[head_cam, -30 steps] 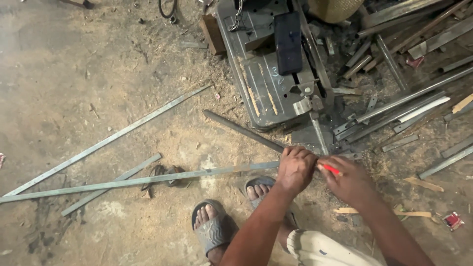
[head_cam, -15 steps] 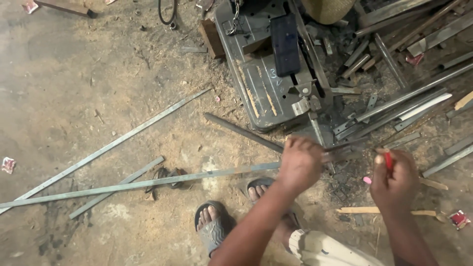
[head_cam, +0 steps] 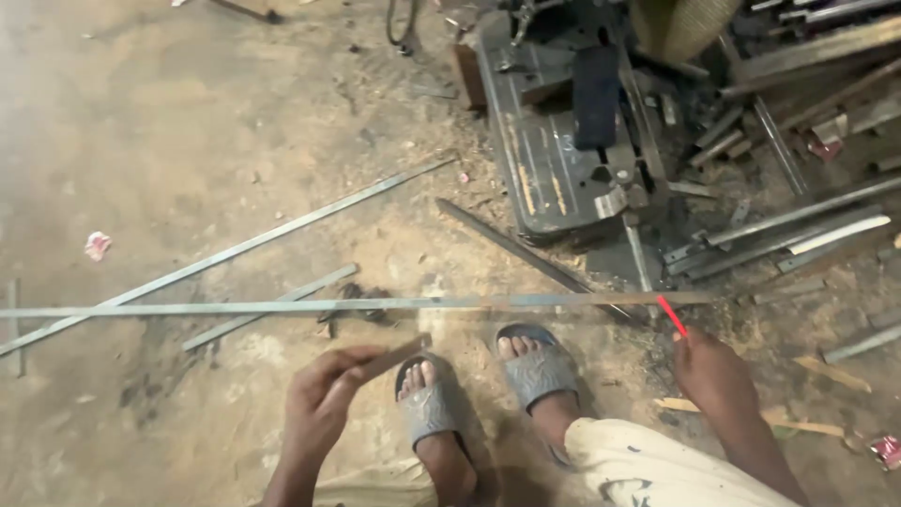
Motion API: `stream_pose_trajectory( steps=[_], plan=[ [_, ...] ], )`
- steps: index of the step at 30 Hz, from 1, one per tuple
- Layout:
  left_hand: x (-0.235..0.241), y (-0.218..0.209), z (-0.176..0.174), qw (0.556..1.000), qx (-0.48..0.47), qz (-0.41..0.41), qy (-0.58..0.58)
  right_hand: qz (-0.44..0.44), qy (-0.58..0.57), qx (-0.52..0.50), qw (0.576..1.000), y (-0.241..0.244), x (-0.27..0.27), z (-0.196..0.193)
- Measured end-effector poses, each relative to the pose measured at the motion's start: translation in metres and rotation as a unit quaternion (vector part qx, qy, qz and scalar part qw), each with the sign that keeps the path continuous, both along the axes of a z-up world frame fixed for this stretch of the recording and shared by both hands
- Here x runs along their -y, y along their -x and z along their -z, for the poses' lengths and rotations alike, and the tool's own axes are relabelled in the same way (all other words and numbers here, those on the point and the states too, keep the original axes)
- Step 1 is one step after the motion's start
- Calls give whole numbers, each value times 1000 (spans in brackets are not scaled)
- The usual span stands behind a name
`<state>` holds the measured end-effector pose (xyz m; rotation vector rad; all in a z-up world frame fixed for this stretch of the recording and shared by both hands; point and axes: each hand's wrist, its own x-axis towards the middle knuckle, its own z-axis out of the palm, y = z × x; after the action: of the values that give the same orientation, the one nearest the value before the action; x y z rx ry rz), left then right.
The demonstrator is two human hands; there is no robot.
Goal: The person sits on the workshop floor and marks flat metal strips with a red pencil, aligning strips against each other and using a tape measure to position marks. They handle strips one at a time, repositioning them on the floor while marking.
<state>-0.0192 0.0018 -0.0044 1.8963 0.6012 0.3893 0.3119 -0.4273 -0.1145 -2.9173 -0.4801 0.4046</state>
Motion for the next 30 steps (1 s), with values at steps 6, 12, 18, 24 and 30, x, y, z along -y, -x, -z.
stream_pose_trajectory(
  steps=[6,12,18,24,30],
  plan=[
    [19,32,46,940,89,-114,310,-103,-110,82,985,19,-67,-43],
    [58,-18,145,945,-131,-35,296,-282,-80,104,950,7,-139,-27],
    [70,-44,241,972,-233,-28,11,-339,20,91,936,-13,-142,-31],
    [72,-60,149,937,-348,-23,-26,-380,119,108,911,20,-155,-180],
    [83,-67,92,975,-167,-37,141,-384,210,126,890,64,-160,-301]
  ],
)
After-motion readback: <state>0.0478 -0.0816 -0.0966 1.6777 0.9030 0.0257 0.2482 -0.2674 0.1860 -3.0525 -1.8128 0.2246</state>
